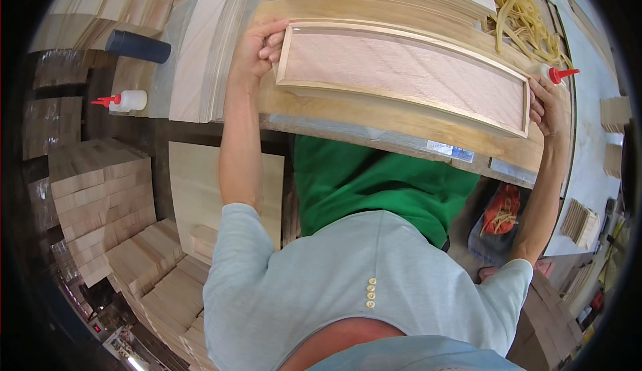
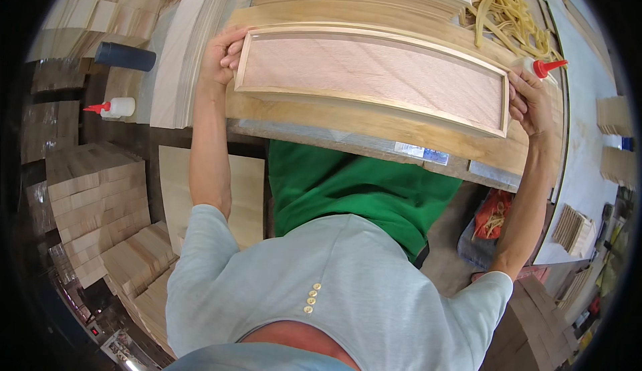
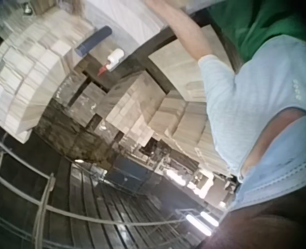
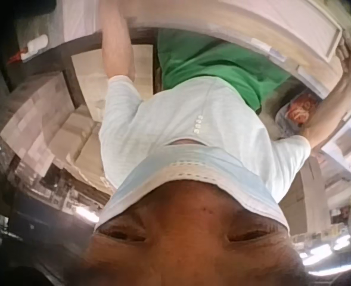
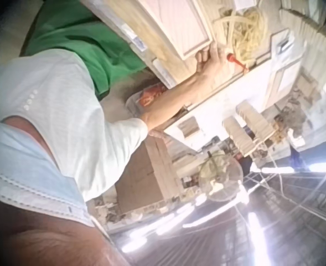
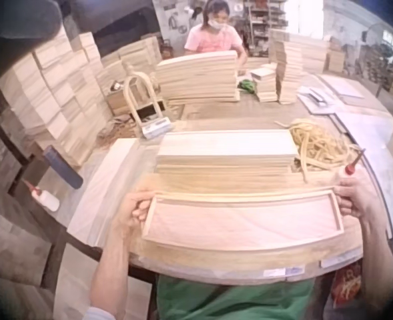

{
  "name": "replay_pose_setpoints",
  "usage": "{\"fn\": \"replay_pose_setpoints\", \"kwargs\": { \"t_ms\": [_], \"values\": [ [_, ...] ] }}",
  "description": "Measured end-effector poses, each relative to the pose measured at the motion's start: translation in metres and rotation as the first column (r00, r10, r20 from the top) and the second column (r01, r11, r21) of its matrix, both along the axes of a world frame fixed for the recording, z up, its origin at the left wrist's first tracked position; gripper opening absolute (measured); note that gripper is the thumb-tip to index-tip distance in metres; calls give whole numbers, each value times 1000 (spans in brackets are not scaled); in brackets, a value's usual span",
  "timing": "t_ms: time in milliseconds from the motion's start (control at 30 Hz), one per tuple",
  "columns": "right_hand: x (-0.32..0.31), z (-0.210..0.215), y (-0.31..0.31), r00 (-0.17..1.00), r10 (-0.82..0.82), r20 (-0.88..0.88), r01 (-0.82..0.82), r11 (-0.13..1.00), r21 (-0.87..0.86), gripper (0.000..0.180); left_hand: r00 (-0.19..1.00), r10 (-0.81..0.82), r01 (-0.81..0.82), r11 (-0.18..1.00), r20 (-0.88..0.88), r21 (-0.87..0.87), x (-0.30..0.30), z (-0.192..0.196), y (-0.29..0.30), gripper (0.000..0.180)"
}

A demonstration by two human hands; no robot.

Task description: Applying wood glue to thin wooden strips and assembling them into a rectangular box frame.

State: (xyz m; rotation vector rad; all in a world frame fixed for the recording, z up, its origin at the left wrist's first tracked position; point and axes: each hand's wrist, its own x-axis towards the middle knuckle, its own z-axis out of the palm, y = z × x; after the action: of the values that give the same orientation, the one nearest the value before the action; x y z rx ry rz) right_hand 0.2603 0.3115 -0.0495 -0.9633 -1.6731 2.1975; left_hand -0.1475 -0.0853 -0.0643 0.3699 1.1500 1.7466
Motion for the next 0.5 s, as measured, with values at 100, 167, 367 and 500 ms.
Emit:
{"fn": "replay_pose_setpoints", "kwargs": {
  "t_ms": [100,167,367,500],
  "values": [
    [2,-8,-2,996,40,-76,-42,999,-19,25,990,8,-28,990,144,138,2,-17,1,15],
    [7,-9,-9,999,-31,-36,32,999,34,31,987,118,-117,993,109,-9,5,-17,5,14],
    [5,-16,-5,999,-24,36,14,971,239,27,995,-11,10,1000,99,11,-19,-28,-11,20],
    [-3,5,-49,971,-176,163,60,835,547,34,835,96,-324,882,-542,-343,20,2,16,30]
  ]
}}
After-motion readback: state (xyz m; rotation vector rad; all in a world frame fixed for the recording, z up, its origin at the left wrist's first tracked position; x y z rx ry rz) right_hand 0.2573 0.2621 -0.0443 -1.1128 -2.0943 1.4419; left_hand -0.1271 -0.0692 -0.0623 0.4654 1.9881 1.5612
